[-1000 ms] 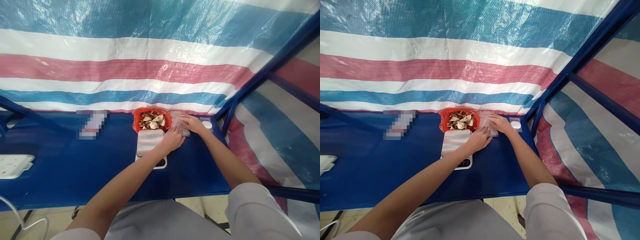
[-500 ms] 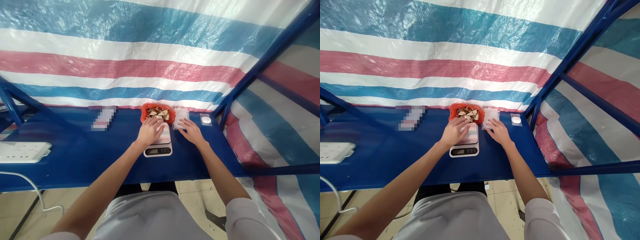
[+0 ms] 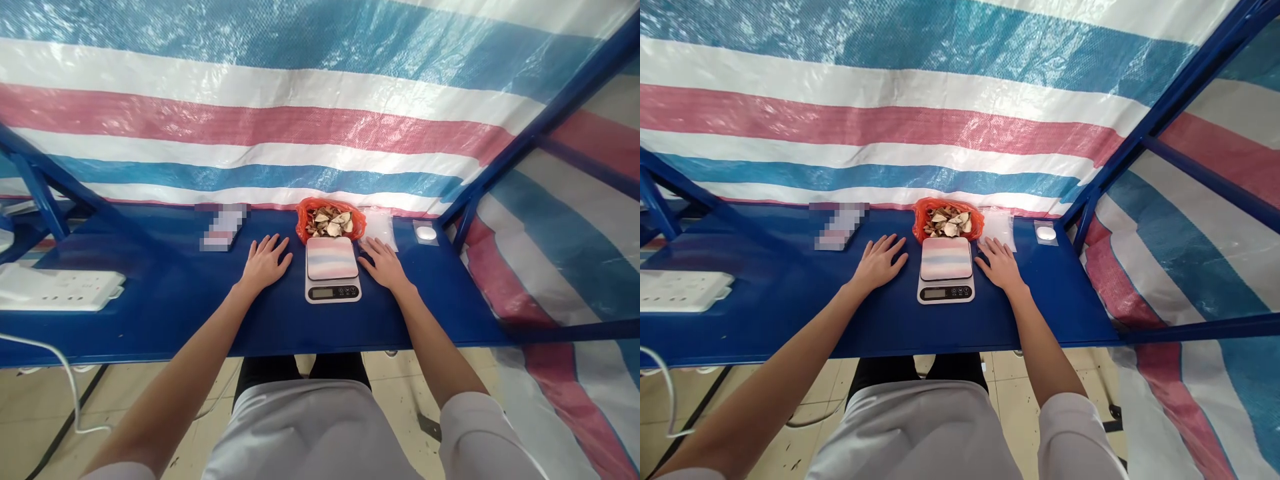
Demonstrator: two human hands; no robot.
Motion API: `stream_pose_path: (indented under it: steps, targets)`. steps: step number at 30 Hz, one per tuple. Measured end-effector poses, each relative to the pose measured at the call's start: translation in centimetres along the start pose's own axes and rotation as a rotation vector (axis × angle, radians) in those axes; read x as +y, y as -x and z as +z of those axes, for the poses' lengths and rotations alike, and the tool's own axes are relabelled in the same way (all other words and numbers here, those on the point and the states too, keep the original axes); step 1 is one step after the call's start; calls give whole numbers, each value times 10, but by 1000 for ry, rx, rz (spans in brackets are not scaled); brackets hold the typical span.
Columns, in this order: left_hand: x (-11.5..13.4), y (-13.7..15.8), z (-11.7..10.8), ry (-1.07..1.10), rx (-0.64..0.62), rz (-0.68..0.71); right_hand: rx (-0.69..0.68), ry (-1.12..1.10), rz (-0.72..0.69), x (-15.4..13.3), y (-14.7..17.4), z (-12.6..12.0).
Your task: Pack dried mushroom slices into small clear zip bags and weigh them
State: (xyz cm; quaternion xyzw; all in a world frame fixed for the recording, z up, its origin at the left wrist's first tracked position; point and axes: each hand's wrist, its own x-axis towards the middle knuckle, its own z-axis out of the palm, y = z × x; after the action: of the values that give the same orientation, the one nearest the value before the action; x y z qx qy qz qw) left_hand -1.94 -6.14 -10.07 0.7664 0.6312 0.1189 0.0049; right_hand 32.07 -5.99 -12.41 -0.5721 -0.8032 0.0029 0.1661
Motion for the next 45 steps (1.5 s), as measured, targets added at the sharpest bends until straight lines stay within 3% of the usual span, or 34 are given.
stream_pose_path:
  steps: [9, 45]
  targets:
    - [3, -3, 3, -51, -77, 2, -22, 0, 35, 1, 1, 2]
    - [5, -5, 2, -64, -83, -15, -58, -1, 45, 0, 1, -1]
